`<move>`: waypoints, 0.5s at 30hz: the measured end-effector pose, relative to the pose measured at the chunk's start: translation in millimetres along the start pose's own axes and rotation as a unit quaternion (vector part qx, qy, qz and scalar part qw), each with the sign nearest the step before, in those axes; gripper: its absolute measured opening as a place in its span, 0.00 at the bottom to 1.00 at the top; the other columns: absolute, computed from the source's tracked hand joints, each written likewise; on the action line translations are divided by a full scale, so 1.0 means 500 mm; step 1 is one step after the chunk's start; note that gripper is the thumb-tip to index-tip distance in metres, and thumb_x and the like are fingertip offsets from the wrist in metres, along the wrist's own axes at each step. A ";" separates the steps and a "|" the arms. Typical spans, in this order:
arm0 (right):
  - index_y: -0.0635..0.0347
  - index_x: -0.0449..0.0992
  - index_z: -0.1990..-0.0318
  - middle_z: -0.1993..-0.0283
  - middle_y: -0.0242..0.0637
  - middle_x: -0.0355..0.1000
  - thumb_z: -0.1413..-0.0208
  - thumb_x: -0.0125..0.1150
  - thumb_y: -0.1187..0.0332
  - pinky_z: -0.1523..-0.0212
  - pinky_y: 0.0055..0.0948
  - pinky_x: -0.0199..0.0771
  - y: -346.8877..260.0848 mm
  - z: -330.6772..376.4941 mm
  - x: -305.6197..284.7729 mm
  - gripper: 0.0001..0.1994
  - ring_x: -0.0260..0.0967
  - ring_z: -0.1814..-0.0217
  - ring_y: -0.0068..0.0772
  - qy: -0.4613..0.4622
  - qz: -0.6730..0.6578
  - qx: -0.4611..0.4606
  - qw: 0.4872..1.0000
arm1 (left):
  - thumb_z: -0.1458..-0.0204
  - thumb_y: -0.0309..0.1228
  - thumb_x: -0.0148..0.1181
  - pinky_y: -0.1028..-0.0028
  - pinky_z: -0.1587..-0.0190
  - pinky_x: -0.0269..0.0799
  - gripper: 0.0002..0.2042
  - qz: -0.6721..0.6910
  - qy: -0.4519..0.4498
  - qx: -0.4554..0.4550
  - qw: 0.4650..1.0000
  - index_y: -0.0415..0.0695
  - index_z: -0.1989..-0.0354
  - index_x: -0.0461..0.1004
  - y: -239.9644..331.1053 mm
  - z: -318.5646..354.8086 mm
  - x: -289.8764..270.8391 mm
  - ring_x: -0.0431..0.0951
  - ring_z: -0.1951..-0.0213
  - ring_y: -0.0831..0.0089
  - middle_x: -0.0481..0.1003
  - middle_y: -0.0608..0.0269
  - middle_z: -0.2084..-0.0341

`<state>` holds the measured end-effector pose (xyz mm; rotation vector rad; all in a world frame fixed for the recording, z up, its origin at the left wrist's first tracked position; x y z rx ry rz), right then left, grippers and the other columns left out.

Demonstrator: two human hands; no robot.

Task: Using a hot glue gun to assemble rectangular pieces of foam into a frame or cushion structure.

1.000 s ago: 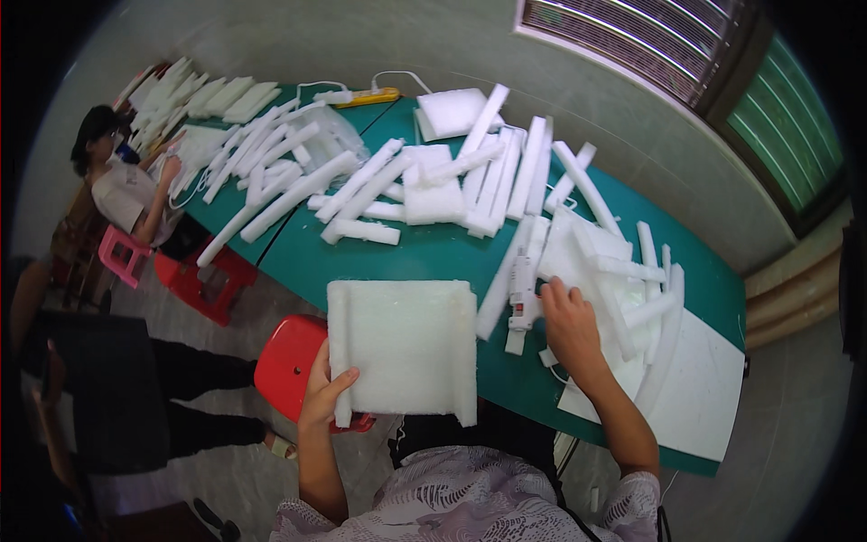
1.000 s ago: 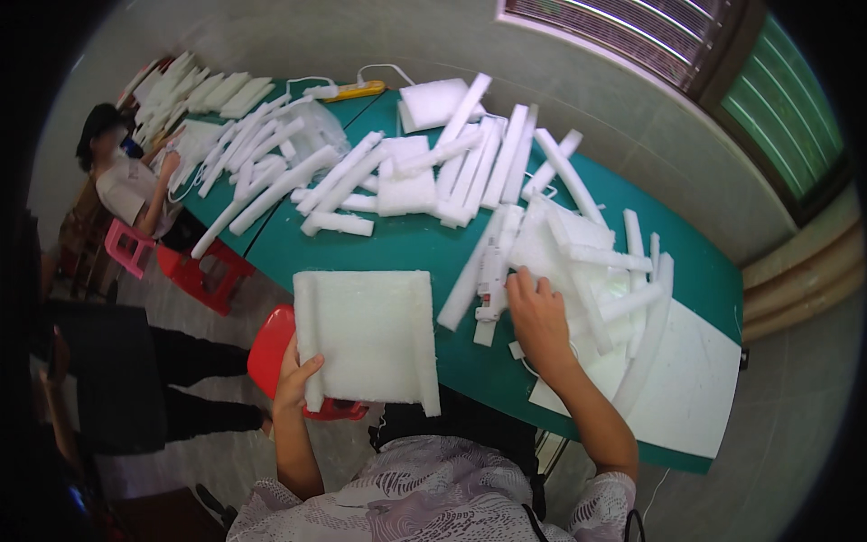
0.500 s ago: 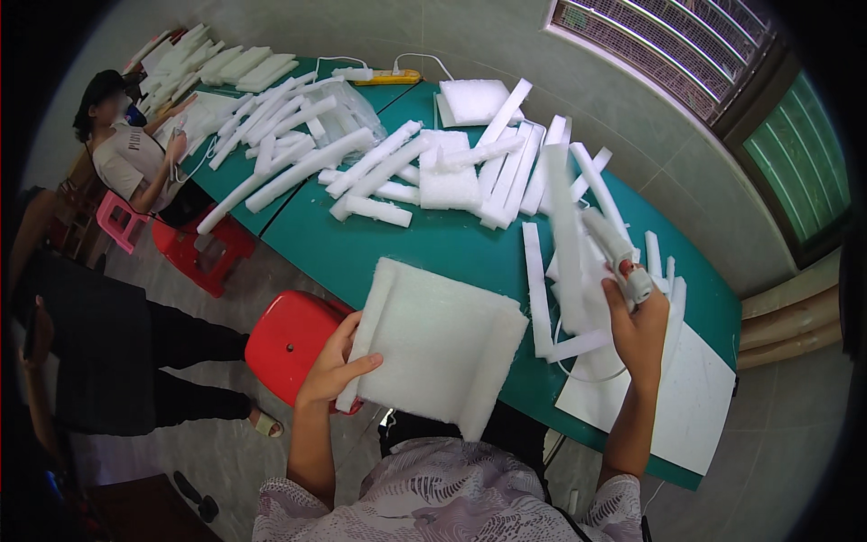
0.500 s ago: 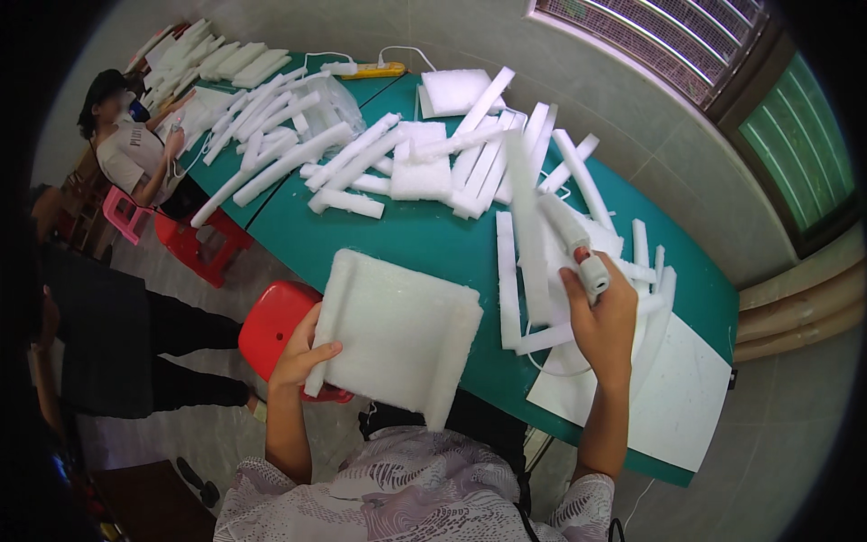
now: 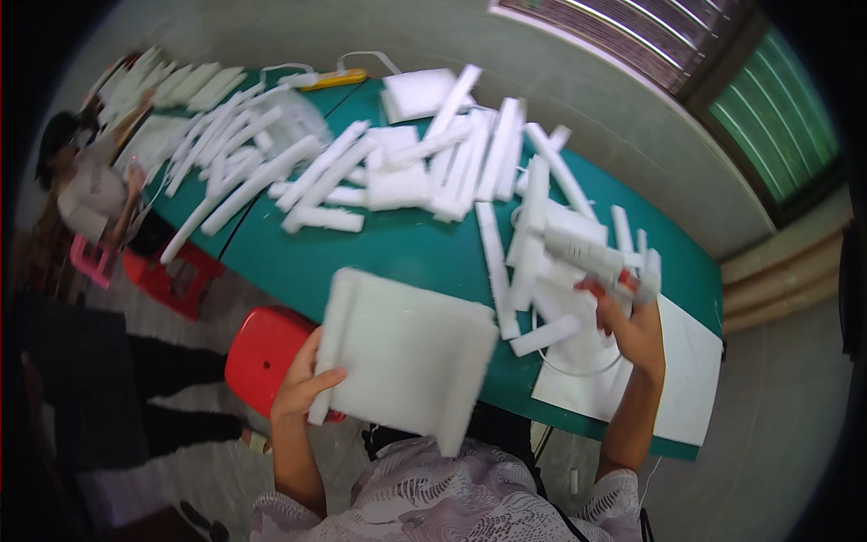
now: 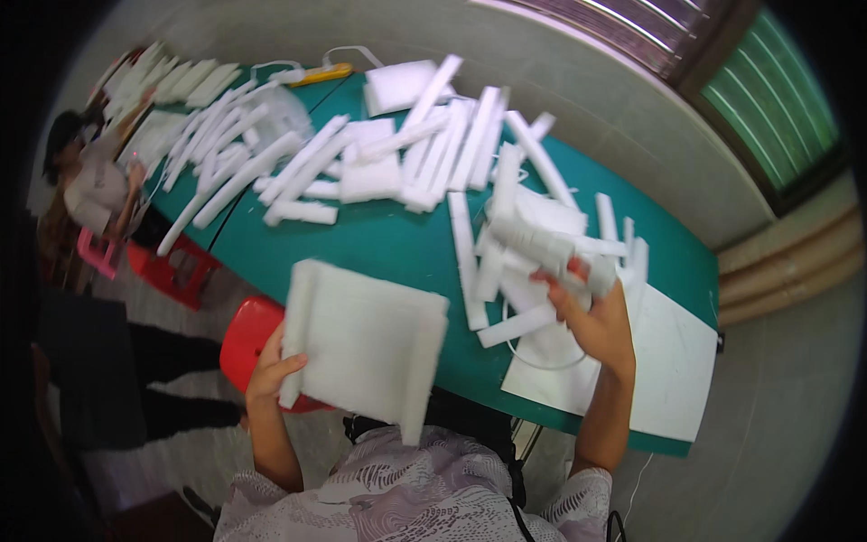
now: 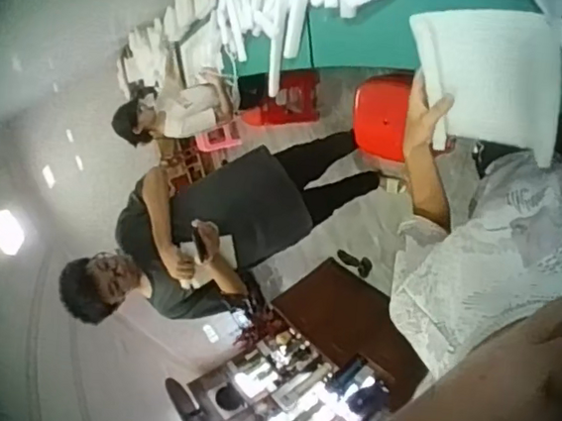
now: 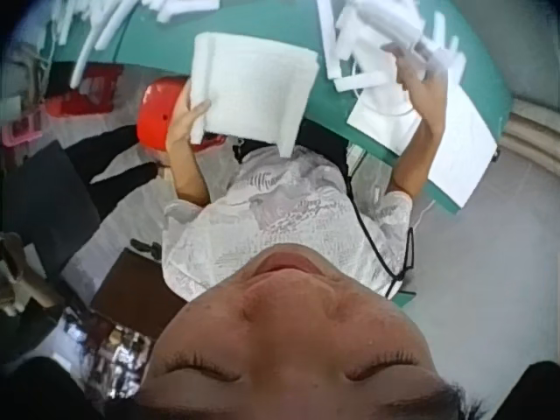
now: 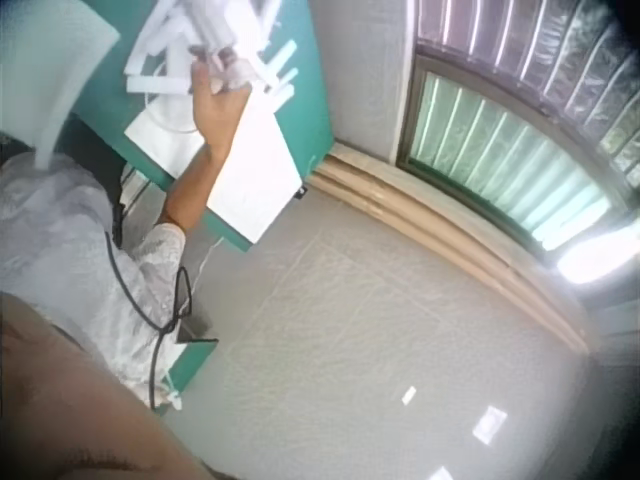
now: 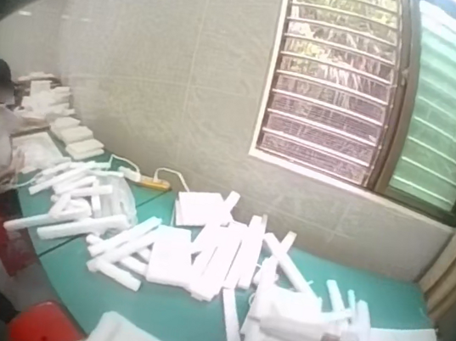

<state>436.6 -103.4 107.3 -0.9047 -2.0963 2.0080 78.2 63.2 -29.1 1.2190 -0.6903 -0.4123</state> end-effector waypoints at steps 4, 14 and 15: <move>0.63 0.74 0.63 0.72 0.37 0.73 0.56 0.68 0.71 0.70 0.27 0.70 -0.021 0.006 0.117 0.12 0.68 0.75 0.27 -0.276 0.033 -0.086 0.957 | 0.57 0.28 0.66 0.70 0.41 0.57 0.37 -0.016 -0.082 -0.023 0.996 0.35 0.38 0.55 0.020 -0.015 0.050 0.64 0.43 0.68 0.65 0.55 0.46; 0.65 0.75 0.64 0.70 0.41 0.73 0.52 0.67 0.60 0.70 0.29 0.69 -0.005 -0.023 0.167 0.16 0.70 0.72 0.35 -0.239 0.046 -0.080 0.967 | 0.57 0.26 0.66 0.71 0.44 0.61 0.36 -0.039 -0.129 -0.029 0.990 0.36 0.38 0.56 0.051 -0.002 0.085 0.68 0.47 0.69 0.69 0.54 0.50; 0.65 0.75 0.64 0.70 0.41 0.73 0.52 0.67 0.60 0.70 0.29 0.69 -0.005 -0.021 0.168 0.16 0.70 0.72 0.35 -0.240 0.046 -0.080 0.966 | 0.57 0.26 0.66 0.71 0.45 0.62 0.36 -0.044 -0.129 -0.031 0.990 0.36 0.38 0.56 0.049 -0.003 0.085 0.69 0.48 0.70 0.69 0.54 0.51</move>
Point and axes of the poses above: each hand's wrist, its own z-axis away from the middle knuckle, its own x-axis out of the palm, y = z × x, the point moved 7 cm from there along -z, towards the middle knuckle
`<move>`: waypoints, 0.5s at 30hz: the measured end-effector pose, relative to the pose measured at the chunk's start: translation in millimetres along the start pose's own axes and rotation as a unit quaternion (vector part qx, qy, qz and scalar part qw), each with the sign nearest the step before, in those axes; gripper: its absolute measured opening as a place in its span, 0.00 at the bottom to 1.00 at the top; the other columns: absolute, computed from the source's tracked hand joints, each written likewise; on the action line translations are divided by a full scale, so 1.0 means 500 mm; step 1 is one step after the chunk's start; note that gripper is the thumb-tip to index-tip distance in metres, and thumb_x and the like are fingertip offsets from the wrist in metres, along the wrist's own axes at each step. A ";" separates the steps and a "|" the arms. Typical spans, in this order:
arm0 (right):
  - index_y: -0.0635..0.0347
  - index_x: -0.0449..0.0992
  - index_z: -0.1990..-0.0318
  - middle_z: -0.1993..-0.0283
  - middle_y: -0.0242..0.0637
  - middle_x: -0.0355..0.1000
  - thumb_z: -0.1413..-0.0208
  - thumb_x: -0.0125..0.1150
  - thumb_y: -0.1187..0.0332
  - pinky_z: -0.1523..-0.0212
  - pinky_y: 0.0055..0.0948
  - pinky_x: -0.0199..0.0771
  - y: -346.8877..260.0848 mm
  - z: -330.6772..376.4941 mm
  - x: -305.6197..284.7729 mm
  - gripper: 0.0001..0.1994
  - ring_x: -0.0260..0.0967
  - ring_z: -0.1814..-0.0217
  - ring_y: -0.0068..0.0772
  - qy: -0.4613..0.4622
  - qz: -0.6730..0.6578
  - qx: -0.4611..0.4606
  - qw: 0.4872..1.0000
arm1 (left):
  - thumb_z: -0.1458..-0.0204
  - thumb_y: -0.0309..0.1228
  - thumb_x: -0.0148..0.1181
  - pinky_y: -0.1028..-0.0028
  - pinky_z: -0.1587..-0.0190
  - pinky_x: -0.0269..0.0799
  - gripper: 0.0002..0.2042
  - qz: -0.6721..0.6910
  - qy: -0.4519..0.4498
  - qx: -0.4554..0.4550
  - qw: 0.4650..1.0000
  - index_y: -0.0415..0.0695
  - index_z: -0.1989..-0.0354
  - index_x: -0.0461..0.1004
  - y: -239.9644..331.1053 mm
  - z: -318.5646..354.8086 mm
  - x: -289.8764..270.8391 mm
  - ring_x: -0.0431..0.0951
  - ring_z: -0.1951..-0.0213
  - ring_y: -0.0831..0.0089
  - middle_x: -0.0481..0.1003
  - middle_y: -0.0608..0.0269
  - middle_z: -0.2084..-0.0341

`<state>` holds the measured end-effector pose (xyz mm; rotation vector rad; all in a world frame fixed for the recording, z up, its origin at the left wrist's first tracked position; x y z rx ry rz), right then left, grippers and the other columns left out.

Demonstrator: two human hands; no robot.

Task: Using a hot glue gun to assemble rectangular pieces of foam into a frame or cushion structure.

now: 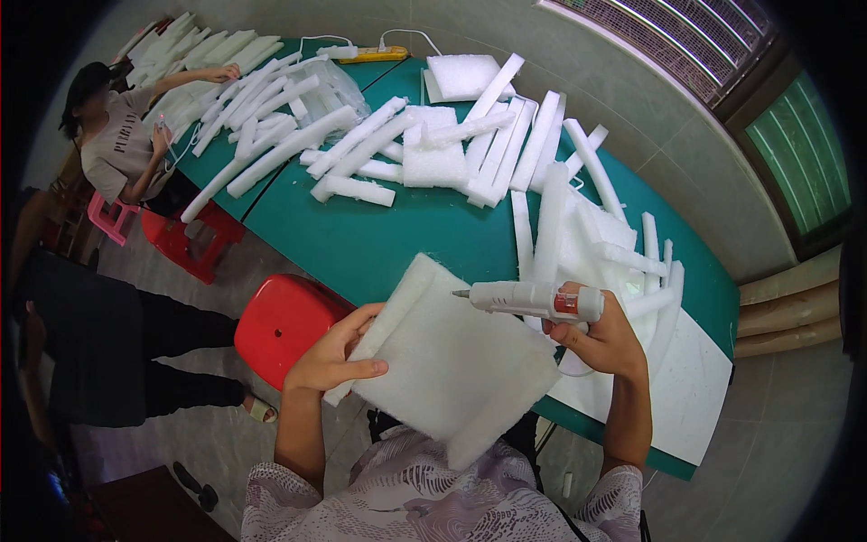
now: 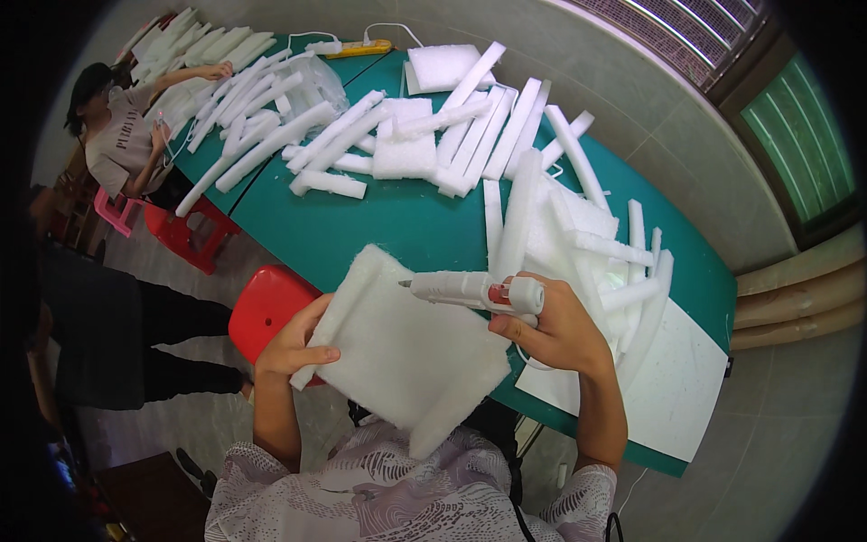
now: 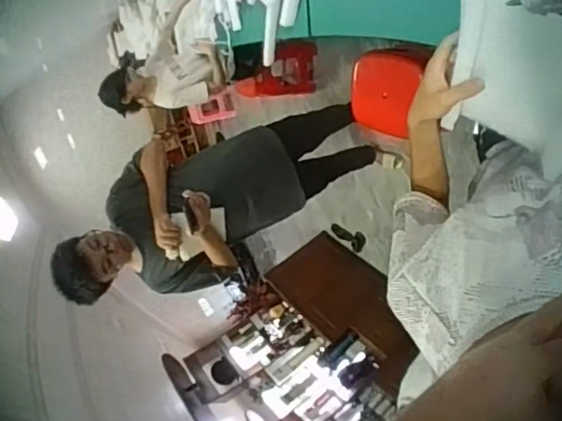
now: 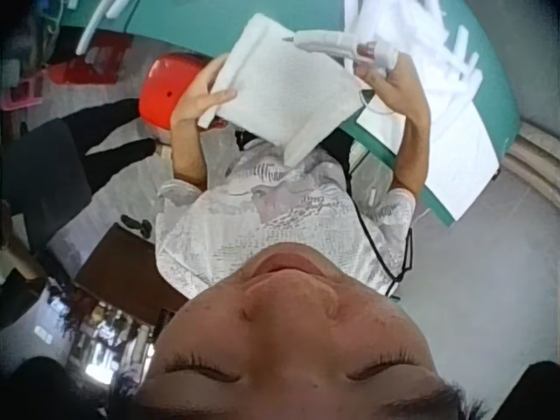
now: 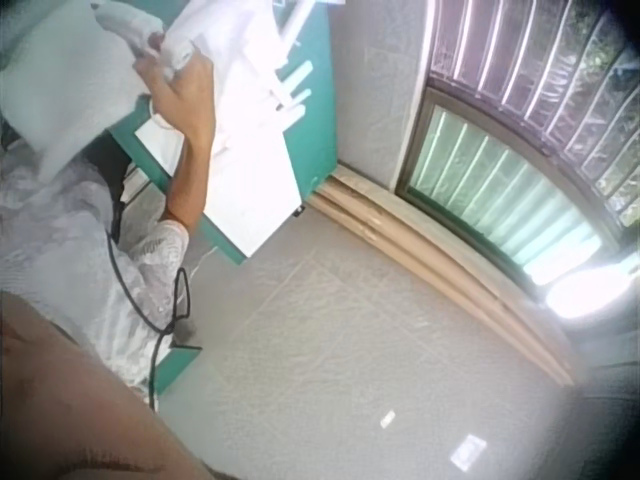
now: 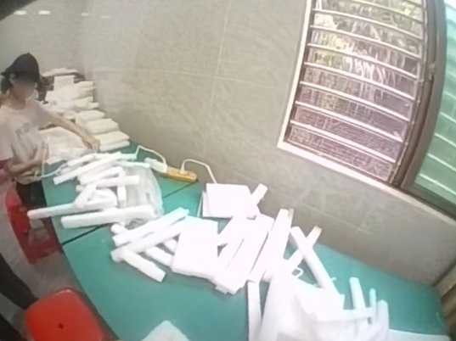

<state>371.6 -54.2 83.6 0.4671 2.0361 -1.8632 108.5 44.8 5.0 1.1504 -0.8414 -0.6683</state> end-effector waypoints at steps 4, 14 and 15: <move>0.65 0.75 0.63 0.69 0.42 0.72 0.52 0.67 0.58 0.69 0.30 0.69 0.000 0.010 -0.006 0.17 0.70 0.72 0.38 0.011 0.036 0.027 0.999 | 0.56 0.26 0.66 0.72 0.46 0.62 0.35 0.005 0.003 0.001 1.000 0.36 0.38 0.56 -0.004 -0.001 -0.005 0.70 0.49 0.70 0.70 0.54 0.51; 0.66 0.74 0.64 0.69 0.41 0.74 0.54 0.67 0.64 0.68 0.29 0.71 0.016 0.056 -0.044 0.15 0.71 0.71 0.33 0.003 -0.001 0.024 1.000 | 0.58 0.28 0.67 0.71 0.43 0.59 0.37 -0.004 0.008 -0.006 1.000 0.35 0.38 0.55 -0.014 -0.005 -0.009 0.67 0.46 0.68 0.68 0.53 0.49; 0.66 0.74 0.64 0.69 0.41 0.74 0.54 0.67 0.64 0.68 0.29 0.71 0.017 0.062 -0.053 0.15 0.71 0.71 0.33 0.007 -0.001 0.027 1.000 | 0.58 0.28 0.67 0.71 0.42 0.58 0.38 -0.005 0.008 -0.004 1.000 0.35 0.38 0.55 -0.014 -0.004 -0.011 0.66 0.45 0.68 0.67 0.53 0.48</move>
Point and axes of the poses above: each hand's wrist, its own z-axis away from the middle knuckle, its own x-axis out of the palm, y = z × x, the point moved 7 cm from there along -z, towards the middle knuckle
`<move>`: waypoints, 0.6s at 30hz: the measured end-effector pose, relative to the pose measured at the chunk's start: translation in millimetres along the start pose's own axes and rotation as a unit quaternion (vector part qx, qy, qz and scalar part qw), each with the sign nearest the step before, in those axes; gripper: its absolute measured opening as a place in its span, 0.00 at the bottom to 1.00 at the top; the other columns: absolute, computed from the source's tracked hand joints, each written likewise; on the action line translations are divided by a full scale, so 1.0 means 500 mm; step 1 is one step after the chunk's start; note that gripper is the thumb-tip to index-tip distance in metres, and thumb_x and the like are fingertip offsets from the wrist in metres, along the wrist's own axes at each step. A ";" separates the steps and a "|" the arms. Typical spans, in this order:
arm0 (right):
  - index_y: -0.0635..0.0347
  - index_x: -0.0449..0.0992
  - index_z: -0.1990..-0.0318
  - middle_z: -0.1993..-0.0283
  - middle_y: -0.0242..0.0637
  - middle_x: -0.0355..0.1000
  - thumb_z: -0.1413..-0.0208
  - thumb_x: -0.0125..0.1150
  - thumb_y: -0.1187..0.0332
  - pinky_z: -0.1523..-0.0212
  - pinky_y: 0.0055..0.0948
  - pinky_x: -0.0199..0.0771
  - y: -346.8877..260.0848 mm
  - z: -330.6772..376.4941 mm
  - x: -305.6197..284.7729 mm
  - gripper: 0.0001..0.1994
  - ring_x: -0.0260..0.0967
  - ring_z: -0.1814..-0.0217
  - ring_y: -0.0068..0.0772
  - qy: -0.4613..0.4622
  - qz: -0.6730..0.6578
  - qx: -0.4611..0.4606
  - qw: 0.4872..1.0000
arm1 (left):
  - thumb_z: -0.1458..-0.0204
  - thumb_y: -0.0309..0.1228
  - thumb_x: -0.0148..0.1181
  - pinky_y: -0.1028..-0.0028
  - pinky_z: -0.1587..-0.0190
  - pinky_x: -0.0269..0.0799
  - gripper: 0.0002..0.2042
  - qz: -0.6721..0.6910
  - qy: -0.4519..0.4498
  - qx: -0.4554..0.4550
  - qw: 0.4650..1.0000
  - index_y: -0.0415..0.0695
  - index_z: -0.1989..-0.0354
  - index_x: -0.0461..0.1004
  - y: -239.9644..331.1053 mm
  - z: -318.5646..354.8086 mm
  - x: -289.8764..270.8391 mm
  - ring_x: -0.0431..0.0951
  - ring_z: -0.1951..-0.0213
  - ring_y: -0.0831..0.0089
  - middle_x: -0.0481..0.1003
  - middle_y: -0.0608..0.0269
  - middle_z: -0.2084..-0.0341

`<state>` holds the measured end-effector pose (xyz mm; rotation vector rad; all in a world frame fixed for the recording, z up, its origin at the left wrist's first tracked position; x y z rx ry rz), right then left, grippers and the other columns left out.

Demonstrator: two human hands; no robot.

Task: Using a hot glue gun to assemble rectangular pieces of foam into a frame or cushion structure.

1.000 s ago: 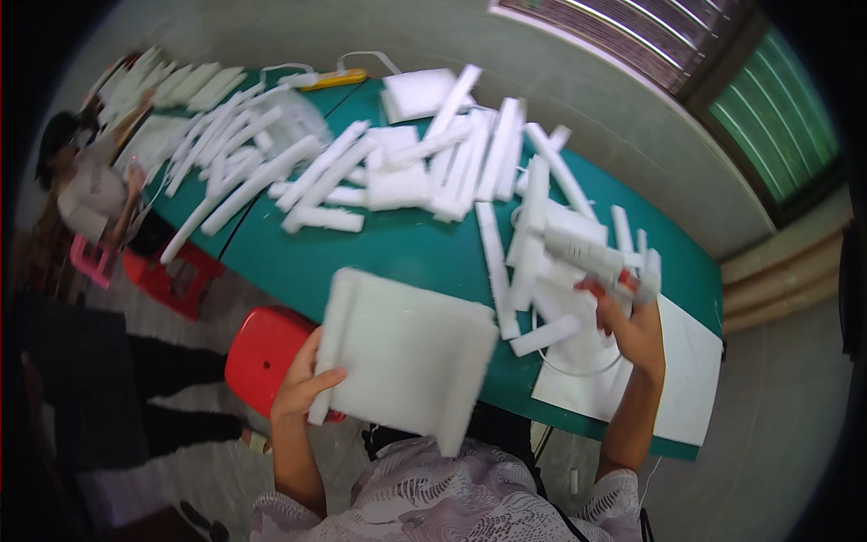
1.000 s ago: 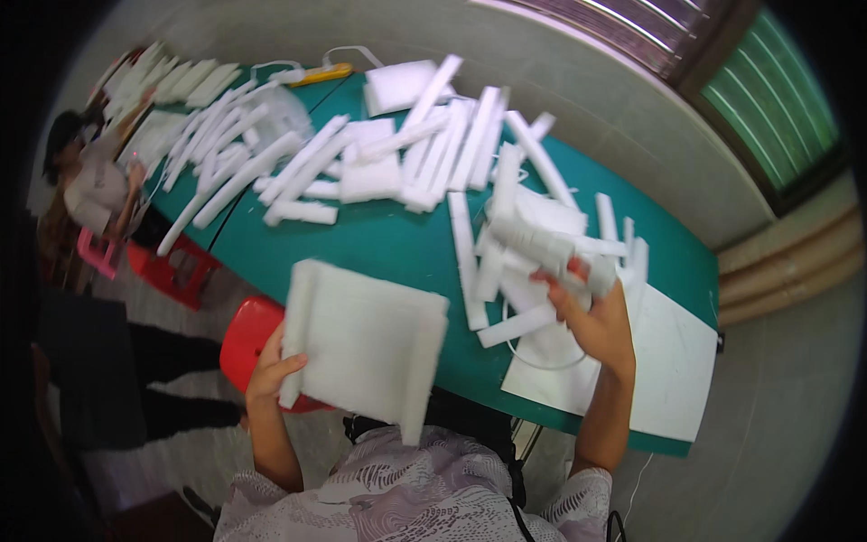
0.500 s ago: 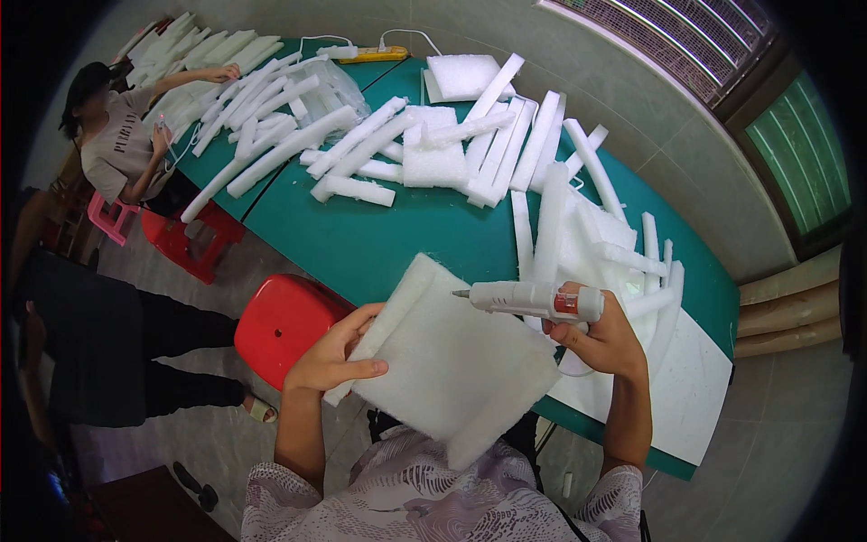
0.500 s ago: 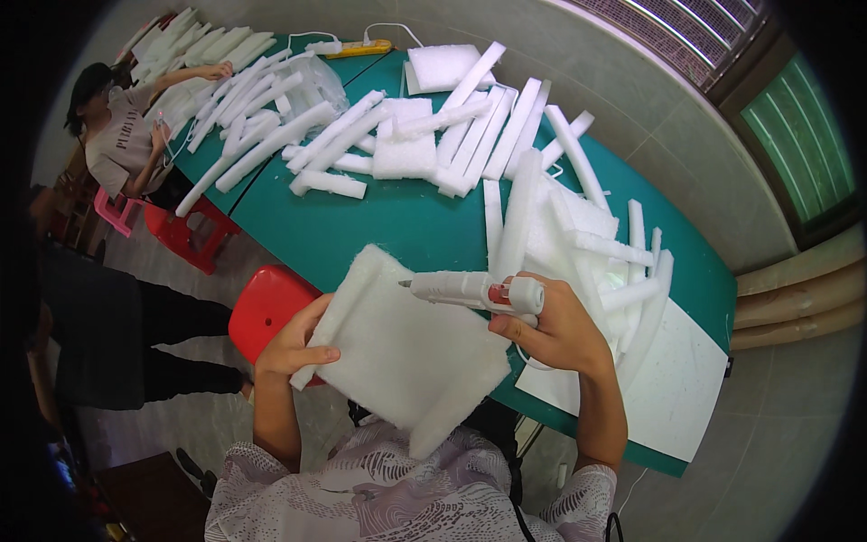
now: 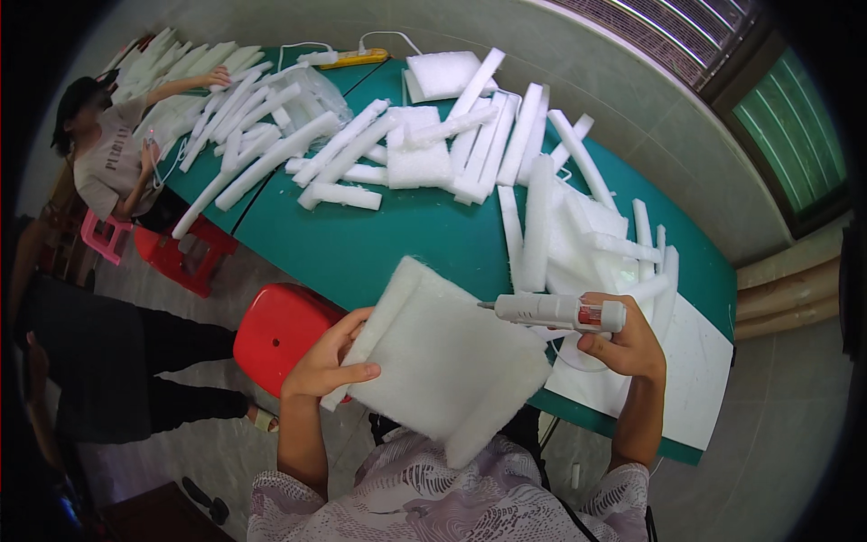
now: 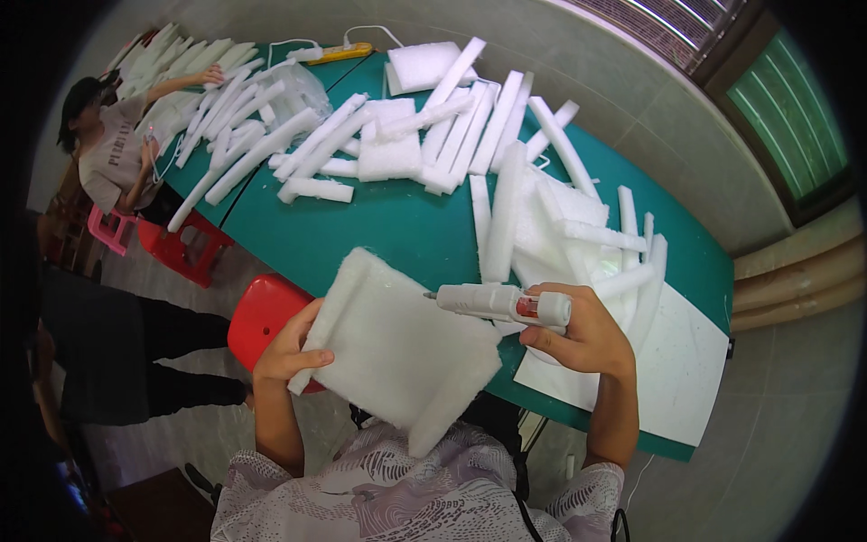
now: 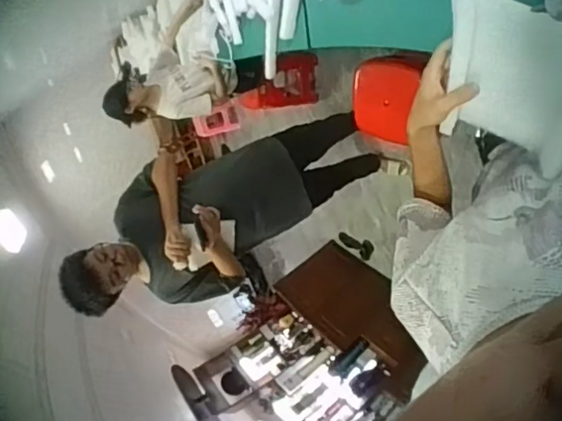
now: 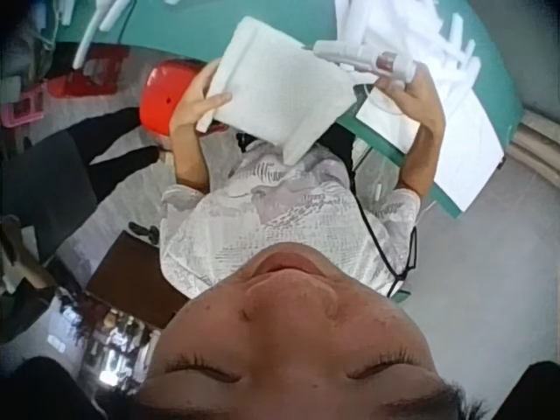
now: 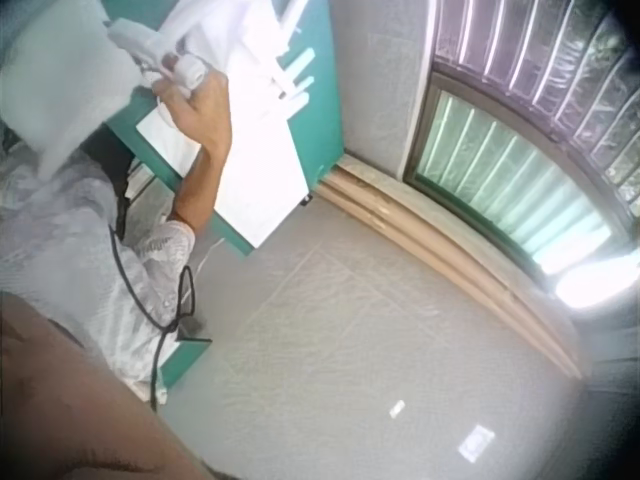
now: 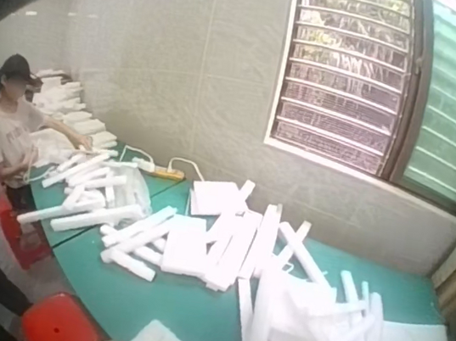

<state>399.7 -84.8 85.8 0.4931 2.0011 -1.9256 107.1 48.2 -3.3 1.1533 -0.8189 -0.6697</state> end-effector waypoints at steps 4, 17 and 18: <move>0.65 0.75 0.64 0.70 0.41 0.74 0.56 0.67 0.65 0.68 0.28 0.71 0.012 0.028 -0.018 0.15 0.71 0.72 0.33 -0.038 0.009 0.008 0.999 | 0.58 0.29 0.67 0.70 0.41 0.56 0.37 -0.001 0.015 0.016 1.000 0.34 0.38 0.55 0.003 0.003 -0.009 0.65 0.44 0.68 0.66 0.53 0.47; 0.65 0.75 0.65 0.72 0.44 0.72 0.56 0.68 0.55 0.67 0.32 0.70 0.031 0.033 -0.024 0.20 0.70 0.73 0.39 0.014 0.073 0.040 0.996 | 0.59 0.29 0.67 0.70 0.41 0.56 0.37 0.005 0.025 0.000 1.000 0.35 0.39 0.57 0.000 -0.008 -0.012 0.65 0.44 0.68 0.66 0.55 0.47; 0.65 0.75 0.65 0.72 0.44 0.72 0.56 0.68 0.55 0.67 0.32 0.70 0.030 0.035 -0.025 0.20 0.70 0.73 0.39 0.014 0.072 0.040 0.996 | 0.59 0.30 0.67 0.70 0.41 0.56 0.37 0.008 0.024 -0.001 1.000 0.35 0.39 0.57 0.001 -0.008 -0.012 0.65 0.44 0.68 0.66 0.56 0.47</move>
Point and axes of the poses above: each hand's wrist, its own z-axis away from the middle knuckle, its own x-axis out of the palm, y = z × x, the point moved 7 cm from there along -z, towards the middle knuckle
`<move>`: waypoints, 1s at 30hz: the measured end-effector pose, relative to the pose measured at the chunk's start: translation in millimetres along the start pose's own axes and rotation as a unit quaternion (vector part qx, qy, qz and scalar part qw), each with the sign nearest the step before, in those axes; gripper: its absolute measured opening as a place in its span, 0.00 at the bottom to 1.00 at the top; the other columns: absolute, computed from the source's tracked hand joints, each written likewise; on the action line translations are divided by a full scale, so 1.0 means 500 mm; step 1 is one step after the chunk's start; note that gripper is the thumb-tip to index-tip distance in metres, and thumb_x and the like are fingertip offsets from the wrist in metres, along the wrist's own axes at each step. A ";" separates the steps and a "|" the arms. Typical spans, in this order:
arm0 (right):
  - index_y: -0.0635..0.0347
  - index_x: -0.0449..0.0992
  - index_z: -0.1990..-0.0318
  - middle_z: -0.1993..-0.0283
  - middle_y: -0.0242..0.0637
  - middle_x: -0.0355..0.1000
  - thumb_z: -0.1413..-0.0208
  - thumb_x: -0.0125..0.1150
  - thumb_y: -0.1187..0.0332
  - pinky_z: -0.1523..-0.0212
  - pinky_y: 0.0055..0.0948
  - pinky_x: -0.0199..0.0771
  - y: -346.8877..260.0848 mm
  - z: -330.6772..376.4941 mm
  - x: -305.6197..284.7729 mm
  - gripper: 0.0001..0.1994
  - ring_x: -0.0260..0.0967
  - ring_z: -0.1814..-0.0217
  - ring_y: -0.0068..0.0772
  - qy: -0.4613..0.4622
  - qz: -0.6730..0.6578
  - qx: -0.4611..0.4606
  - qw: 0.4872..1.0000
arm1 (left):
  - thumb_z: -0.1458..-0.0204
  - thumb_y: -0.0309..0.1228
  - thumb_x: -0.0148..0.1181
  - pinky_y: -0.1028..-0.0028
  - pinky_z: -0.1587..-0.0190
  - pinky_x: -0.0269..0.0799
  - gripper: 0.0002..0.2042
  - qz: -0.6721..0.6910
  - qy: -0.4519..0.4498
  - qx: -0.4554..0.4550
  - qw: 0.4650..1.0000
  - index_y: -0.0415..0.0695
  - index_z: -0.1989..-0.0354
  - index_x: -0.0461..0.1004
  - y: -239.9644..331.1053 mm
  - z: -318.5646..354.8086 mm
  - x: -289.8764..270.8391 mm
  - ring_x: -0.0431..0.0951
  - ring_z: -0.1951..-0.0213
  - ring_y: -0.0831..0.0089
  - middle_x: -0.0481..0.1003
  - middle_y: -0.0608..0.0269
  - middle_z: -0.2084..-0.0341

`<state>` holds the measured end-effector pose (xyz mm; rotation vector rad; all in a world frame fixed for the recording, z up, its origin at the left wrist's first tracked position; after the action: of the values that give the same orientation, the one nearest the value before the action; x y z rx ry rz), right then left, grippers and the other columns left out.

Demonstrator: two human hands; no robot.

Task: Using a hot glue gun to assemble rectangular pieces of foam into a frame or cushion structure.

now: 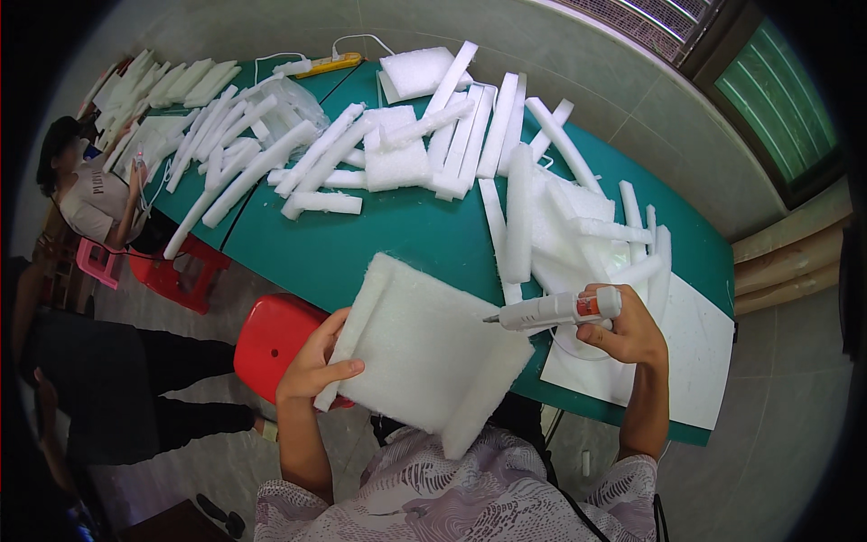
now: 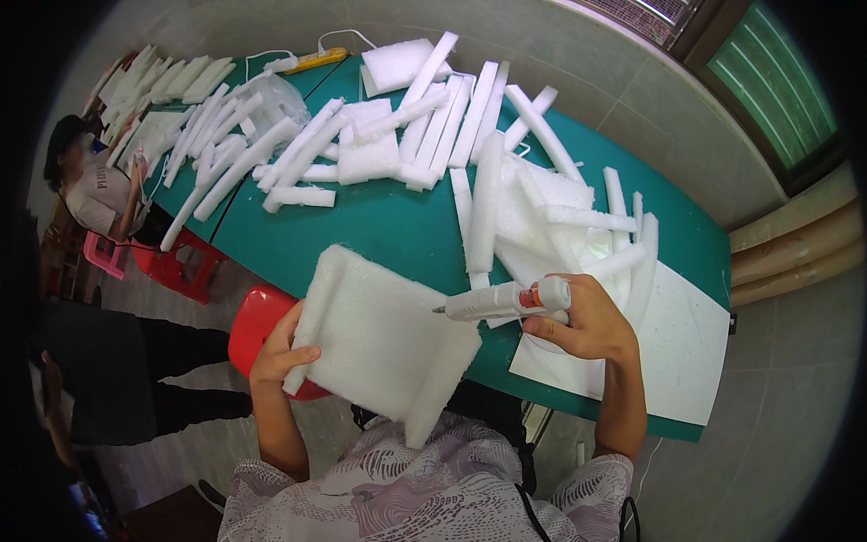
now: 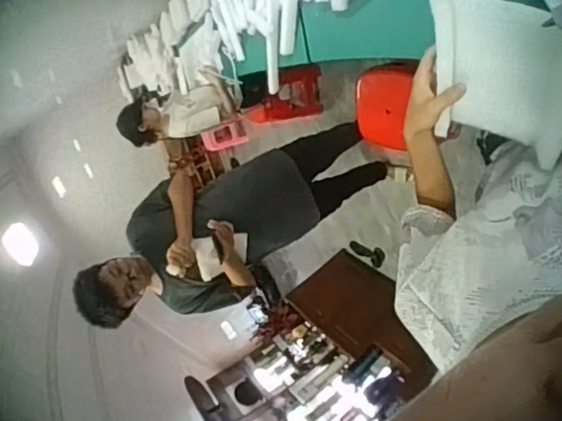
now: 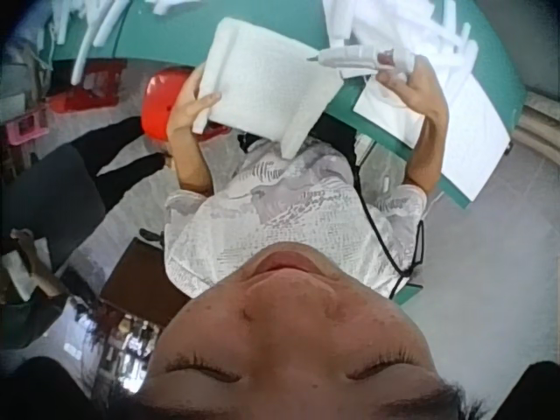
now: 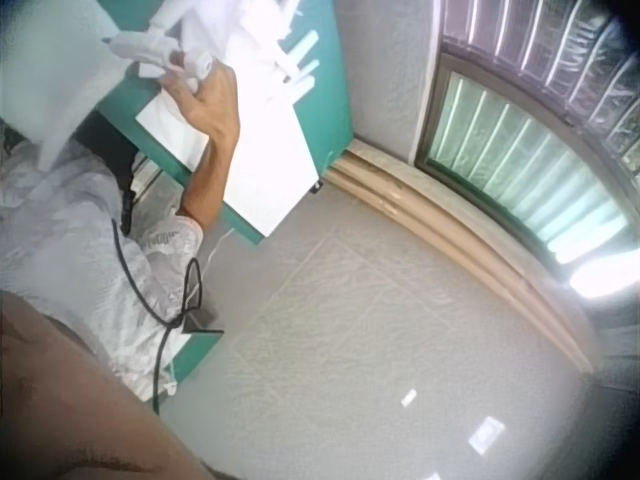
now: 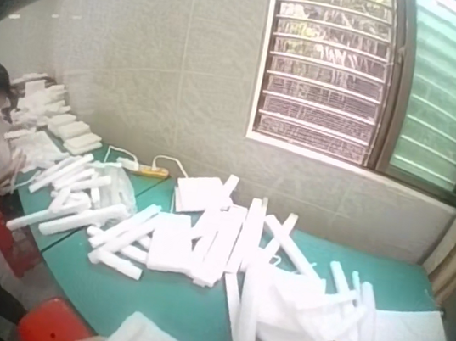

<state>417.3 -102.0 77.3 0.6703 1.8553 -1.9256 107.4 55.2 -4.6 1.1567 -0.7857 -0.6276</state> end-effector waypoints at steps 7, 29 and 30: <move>0.64 0.75 0.66 0.71 0.42 0.72 0.56 0.67 0.56 0.65 0.31 0.70 0.031 0.007 0.004 0.19 0.71 0.69 0.38 -0.012 -0.032 0.005 0.999 | 0.59 0.30 0.67 0.70 0.41 0.56 0.36 -0.005 0.009 0.002 1.000 0.35 0.39 0.57 -0.015 0.000 -0.009 0.65 0.44 0.68 0.66 0.56 0.48; 0.65 0.74 0.67 0.70 0.41 0.70 0.59 0.69 0.64 0.67 0.30 0.66 -0.007 -0.011 0.006 0.15 0.67 0.69 0.36 -0.023 -0.016 -0.053 0.998 | 0.58 0.29 0.67 0.70 0.41 0.57 0.37 0.010 0.021 0.008 1.000 0.35 0.38 0.56 -0.040 0.018 -0.032 0.65 0.44 0.67 0.66 0.54 0.46; 0.65 0.74 0.67 0.69 0.42 0.71 0.60 0.68 0.67 0.66 0.31 0.67 -0.001 -0.008 0.001 0.14 0.68 0.68 0.38 -0.021 -0.029 -0.012 0.999 | 0.58 0.28 0.67 0.70 0.41 0.58 0.37 0.020 0.028 0.013 0.999 0.35 0.38 0.56 -0.047 0.022 -0.038 0.66 0.44 0.67 0.66 0.55 0.46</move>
<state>417.0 -98.0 77.4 0.5693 1.8891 -1.9341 86.5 57.0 -28.7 1.1753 -0.7690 -0.5502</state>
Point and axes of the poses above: each hand's wrist, its own z-axis away from the middle knuckle, its own x-axis out of the palm, y = z × x, the point moved 7 cm from there along -z, towards the middle knuckle
